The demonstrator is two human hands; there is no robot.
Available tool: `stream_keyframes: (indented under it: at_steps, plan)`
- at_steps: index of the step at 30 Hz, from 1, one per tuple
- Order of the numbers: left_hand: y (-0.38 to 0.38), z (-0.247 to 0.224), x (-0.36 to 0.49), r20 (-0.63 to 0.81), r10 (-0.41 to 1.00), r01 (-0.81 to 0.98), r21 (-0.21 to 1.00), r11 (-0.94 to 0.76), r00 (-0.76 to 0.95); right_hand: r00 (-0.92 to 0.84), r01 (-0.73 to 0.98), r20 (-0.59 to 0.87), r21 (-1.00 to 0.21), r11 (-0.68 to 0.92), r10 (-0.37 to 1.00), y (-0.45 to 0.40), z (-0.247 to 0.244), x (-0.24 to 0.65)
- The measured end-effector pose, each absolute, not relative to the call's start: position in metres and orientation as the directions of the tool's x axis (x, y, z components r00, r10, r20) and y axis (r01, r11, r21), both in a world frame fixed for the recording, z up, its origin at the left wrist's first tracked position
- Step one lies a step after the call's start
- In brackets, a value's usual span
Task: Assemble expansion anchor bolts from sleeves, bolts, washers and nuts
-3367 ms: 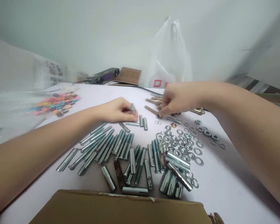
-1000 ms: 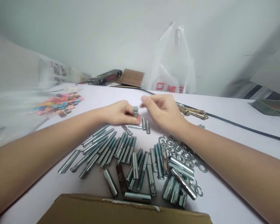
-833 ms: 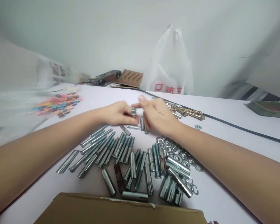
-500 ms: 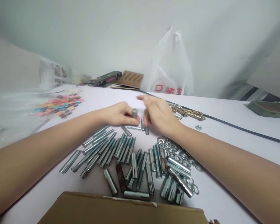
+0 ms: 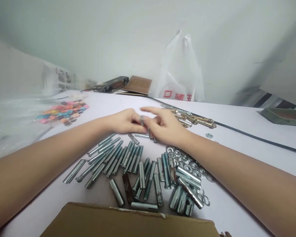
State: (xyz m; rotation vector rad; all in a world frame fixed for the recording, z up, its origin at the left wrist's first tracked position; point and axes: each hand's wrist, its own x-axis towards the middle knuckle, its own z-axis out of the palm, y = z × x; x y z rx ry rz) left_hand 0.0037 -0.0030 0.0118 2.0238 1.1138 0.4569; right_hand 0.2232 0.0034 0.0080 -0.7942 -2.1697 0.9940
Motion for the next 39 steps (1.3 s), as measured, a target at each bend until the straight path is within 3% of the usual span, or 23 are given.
stream_keyframes:
  at_steps: [2, 5, 8, 12, 14, 17, 20, 24, 29, 32, 34, 39]
  plan:
    - [-0.002, 0.010, 0.004, -0.044, 0.829, 0.560, 0.757, -0.338, 0.558, -0.704, 0.264, 0.315, -0.715, 0.647, 0.636, 0.005, 0.006, 0.224]
    - [-0.001, 0.007, 0.005, -0.032, 0.831, 0.558, 0.755, -0.344, 0.555, -0.682, 0.332, 0.420, -0.552, 0.765, 0.599, 0.008, 0.004, 0.226]
    - [0.001, 0.006, 0.003, 0.124, 0.855, 0.556, 0.711, -0.431, 0.504, -0.576, 0.446, 0.483, -0.490, 0.749, 0.659, 0.009, 0.002, 0.228]
    - [0.004, 0.010, -0.005, 0.368, 0.855, 0.672, 0.531, -0.516, 0.367, -0.444, 0.476, 0.535, -0.539, 0.695, 0.719, 0.011, 0.002, 0.228]
    - [0.005, 0.011, -0.009, 0.363, 0.850, 0.683, 0.509, -0.524, 0.382, -0.436, 0.480, 0.562, -0.515, 0.710, 0.703, 0.014, 0.002, 0.227]
    - [0.006, 0.009, -0.012, 0.304, 0.867, 0.680, 0.539, -0.498, 0.394, -0.497, 0.553, 0.566, -0.378, 0.742, 0.658, 0.018, 0.002, 0.226]
    - [0.006, 0.005, -0.009, 0.382, 0.842, 0.692, 0.486, -0.533, 0.381, -0.532, 0.644, 0.495, -0.289, 0.708, 0.687, 0.020, 0.005, 0.225]
    - [0.005, 0.001, -0.004, 0.567, 0.705, 0.679, 0.315, -0.664, 0.426, -0.500, 0.666, 0.446, -0.350, 0.659, 0.742, 0.017, 0.010, 0.227]
    - [0.008, -0.005, -0.002, 0.697, 0.527, 0.676, 0.082, -0.732, 0.486, -0.452, 0.574, 0.405, -0.550, 0.607, 0.795, 0.017, 0.012, 0.229]
    - [0.007, -0.005, 0.000, 0.718, 0.541, 0.699, 0.106, -0.707, 0.438, -0.480, 0.417, 0.410, -0.672, 0.613, 0.776, 0.018, 0.015, 0.231]
    - [0.004, -0.003, 0.003, 0.705, 0.575, 0.704, 0.152, -0.694, 0.414, -0.479, 0.404, 0.413, -0.679, 0.613, 0.774, 0.019, 0.019, 0.232]
    - [-0.006, 0.005, 0.011, 0.510, 0.788, 0.711, 0.408, -0.574, 0.343, -0.372, 0.436, 0.398, -0.722, 0.537, 0.839, 0.023, 0.032, 0.231]
